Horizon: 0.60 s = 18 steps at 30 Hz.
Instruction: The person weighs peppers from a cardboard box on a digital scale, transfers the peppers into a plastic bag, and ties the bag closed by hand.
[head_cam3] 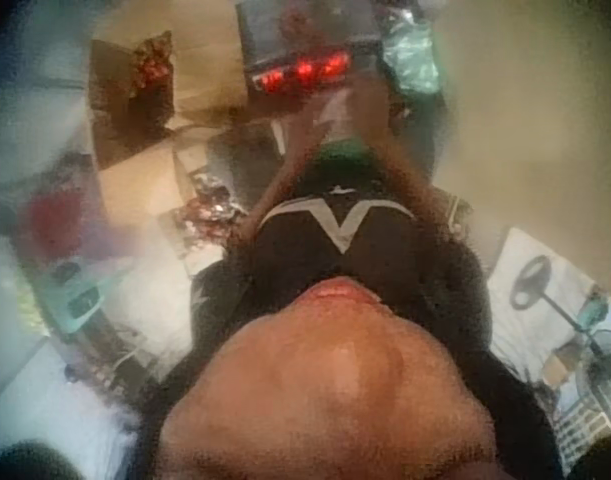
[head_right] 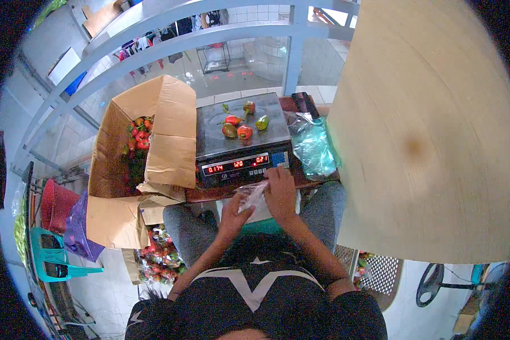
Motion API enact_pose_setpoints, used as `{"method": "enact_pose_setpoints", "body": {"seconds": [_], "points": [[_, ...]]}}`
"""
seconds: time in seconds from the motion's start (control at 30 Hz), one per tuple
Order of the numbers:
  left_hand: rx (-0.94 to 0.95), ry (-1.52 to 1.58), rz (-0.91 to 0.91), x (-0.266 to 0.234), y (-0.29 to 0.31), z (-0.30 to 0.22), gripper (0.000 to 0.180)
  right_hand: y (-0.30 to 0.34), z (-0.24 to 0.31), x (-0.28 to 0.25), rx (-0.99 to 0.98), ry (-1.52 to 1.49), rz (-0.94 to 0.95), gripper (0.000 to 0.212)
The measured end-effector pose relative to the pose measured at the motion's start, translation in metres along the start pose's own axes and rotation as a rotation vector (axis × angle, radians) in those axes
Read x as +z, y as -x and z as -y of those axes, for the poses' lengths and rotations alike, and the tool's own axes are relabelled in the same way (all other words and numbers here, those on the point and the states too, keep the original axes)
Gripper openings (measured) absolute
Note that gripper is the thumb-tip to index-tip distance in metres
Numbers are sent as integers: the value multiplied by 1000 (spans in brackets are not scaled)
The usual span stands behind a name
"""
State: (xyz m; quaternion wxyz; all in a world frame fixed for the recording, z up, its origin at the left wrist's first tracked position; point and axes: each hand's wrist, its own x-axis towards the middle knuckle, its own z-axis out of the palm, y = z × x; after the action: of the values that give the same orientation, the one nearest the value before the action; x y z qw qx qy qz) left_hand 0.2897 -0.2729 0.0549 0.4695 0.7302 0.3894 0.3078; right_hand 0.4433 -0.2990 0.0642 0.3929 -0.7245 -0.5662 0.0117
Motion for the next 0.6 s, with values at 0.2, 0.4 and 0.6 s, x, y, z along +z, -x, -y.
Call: {"method": "enact_pose_setpoints", "body": {"seconds": [0.2,0.4,0.6], "points": [[30,-34,-305,-4,-10,8,21,32,0,24,-57,337,304,43],[67,-236,-442,-20,-19,26,20,11,13,-5,90,12,-1,41],[-16,-193,-467,-16,-27,26,17,12,14,8,267,-703,-49,31]]}}
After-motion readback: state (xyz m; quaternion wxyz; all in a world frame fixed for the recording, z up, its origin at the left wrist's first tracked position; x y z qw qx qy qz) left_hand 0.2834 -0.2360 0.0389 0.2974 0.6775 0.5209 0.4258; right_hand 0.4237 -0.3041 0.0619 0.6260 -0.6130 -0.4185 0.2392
